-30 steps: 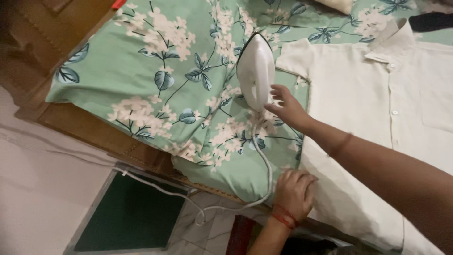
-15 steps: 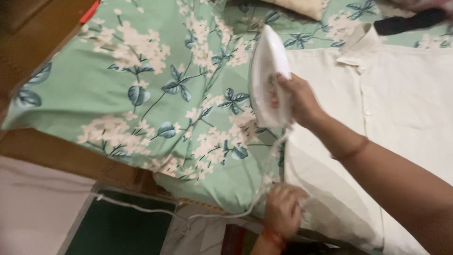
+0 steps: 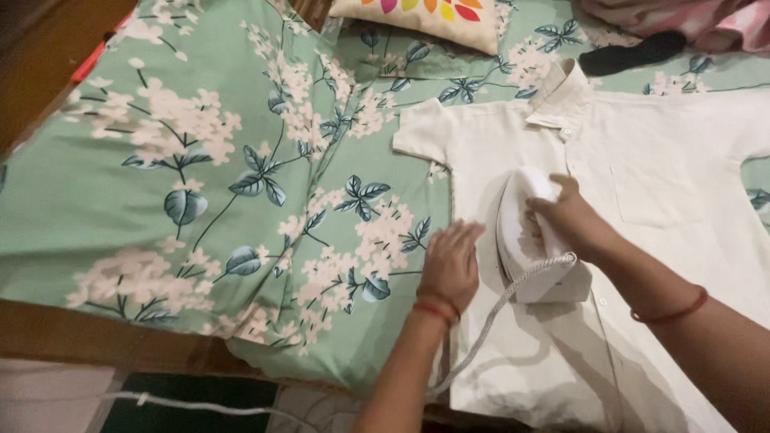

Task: The person irons a white short-sleeved shirt laid out on a bed, smoothing the collar, sleeves, and body with a white electric iron. After ironing, the person folds the shirt neatly on the bed.

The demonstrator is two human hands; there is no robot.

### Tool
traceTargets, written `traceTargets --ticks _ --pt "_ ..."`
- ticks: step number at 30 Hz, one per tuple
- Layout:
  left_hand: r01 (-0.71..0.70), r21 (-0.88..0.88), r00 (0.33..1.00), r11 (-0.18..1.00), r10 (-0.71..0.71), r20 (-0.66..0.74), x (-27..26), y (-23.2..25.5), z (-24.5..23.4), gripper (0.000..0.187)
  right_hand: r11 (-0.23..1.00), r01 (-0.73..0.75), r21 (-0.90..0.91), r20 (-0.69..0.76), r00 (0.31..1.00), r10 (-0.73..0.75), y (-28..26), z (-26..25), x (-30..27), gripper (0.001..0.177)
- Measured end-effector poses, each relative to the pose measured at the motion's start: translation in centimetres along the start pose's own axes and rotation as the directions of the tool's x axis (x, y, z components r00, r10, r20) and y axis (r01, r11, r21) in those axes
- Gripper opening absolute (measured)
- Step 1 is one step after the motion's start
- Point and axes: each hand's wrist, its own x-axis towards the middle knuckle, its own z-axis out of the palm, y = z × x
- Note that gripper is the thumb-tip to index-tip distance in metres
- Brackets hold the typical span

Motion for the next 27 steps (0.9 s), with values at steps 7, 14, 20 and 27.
traceTargets --ticks 7,14,20,27 --pt "0.029 0.312 0.938 0.95 -0.134 0.32 4.3 -9.3 3.7 0.057 0.962 0.126 -0.242 0.012 0.992 -0.127 -2.6 -0.7 7.8 0.071" --pt "-0.003 0.262 0.974 0.965 -0.057 0.221 2.9 -10.5 3.8 0.057 0.958 0.193 -0.212 -0.059 0.976 -0.209 -6.1 -1.5 20.1 0.066" --pt "0.009 0.208 0.989 0.978 -0.038 0.139 3.1 -10.4 3.3 0.053 0.979 0.14 0.148 -0.005 0.99 -0.141 -6.9 -1.4 23.7 0.071" --pt "-0.01 0.184 0.996 0.983 -0.007 0.088 3.1 -11.2 3.8 0.049 0.978 0.21 -0.002 -0.067 0.976 -0.21 -3.2 -0.5 13.4 0.064"
